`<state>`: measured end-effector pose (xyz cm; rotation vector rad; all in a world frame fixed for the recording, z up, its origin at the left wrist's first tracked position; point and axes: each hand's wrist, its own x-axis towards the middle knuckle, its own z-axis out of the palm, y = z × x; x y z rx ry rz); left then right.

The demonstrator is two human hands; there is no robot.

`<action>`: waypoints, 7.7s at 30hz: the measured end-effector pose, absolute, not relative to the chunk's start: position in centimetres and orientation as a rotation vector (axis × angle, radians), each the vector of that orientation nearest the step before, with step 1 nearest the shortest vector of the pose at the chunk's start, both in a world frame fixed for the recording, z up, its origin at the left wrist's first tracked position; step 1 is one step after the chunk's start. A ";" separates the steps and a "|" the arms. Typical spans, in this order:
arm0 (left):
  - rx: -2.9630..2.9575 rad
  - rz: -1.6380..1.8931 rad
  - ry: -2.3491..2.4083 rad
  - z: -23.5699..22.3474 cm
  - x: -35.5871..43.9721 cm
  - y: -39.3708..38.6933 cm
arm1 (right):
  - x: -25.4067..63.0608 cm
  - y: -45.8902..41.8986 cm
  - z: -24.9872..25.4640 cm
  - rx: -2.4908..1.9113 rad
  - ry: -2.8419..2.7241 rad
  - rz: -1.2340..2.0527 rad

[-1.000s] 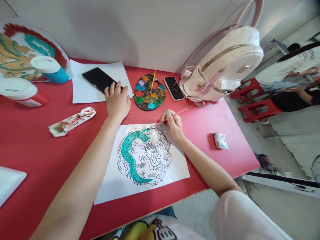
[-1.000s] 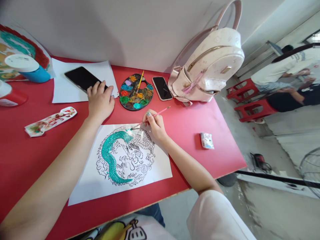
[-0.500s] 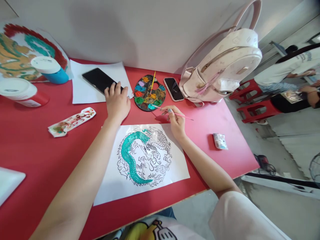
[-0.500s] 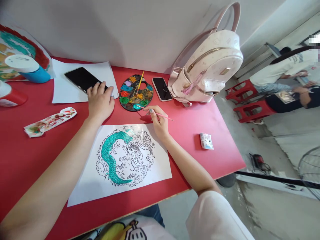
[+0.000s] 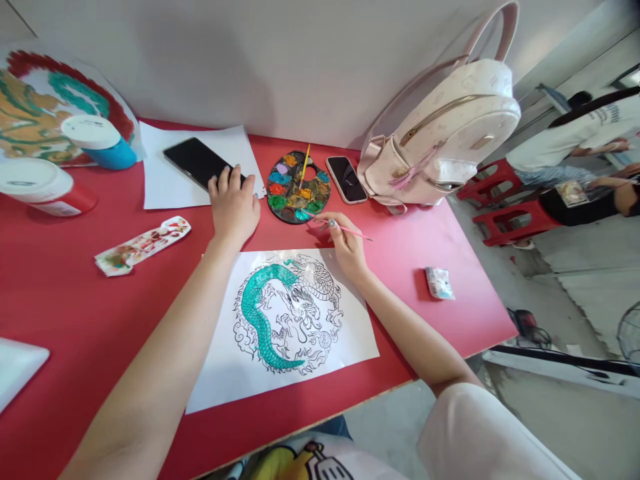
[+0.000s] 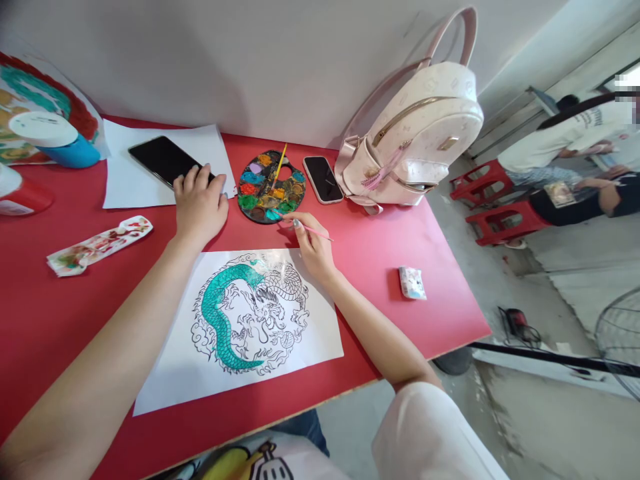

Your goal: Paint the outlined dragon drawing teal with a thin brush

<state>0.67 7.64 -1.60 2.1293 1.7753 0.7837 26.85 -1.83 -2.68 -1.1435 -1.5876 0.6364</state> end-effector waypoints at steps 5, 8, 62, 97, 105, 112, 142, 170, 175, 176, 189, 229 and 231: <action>2.117 0.834 1.749 -1.6 0.8 7.6 | 26.7 -2.0 -2.5 -1.081 -1.457 0.652; 2.123 0.840 1.759 -1.8 0.8 7.6 | 26.7 -2.1 -2.2 -1.012 -1.370 0.701; 2.163 0.757 1.788 -1.6 0.6 7.6 | 26.3 -2.3 -0.7 -1.074 -1.400 1.068; 2.171 0.790 1.798 -1.8 0.7 7.6 | 26.2 -2.6 -0.4 -1.079 -1.442 1.083; 2.140 0.752 1.774 -1.5 0.6 7.6 | 26.3 -2.5 -0.4 -1.065 -1.444 1.076; 2.150 0.758 1.778 -1.5 0.6 7.7 | 26.5 -2.4 -0.7 -1.043 -1.452 1.065; 2.163 0.808 1.771 -2.1 0.6 7.9 | 26.4 -2.4 -0.8 -1.048 -1.419 1.007; 2.111 0.802 1.739 -1.4 0.8 7.5 | 26.3 -2.6 -0.5 -1.080 -1.434 0.988; 2.122 0.807 1.759 -1.5 0.7 7.6 | 26.2 -2.6 -0.5 -1.094 -1.426 0.978; 2.120 0.802 1.759 -1.5 0.7 7.6 | 26.2 -2.6 -0.5 -1.089 -1.424 0.979; 2.115 0.785 1.767 -1.3 0.8 7.5 | 26.2 -2.6 -0.5 -1.089 -1.417 0.971; 2.144 0.784 1.756 -1.6 0.5 7.6 | 26.3 -2.7 -0.5 -1.080 -1.475 1.026; 2.153 0.780 1.762 -1.6 0.5 7.7 | 26.3 -2.7 -0.5 -1.067 -1.476 1.019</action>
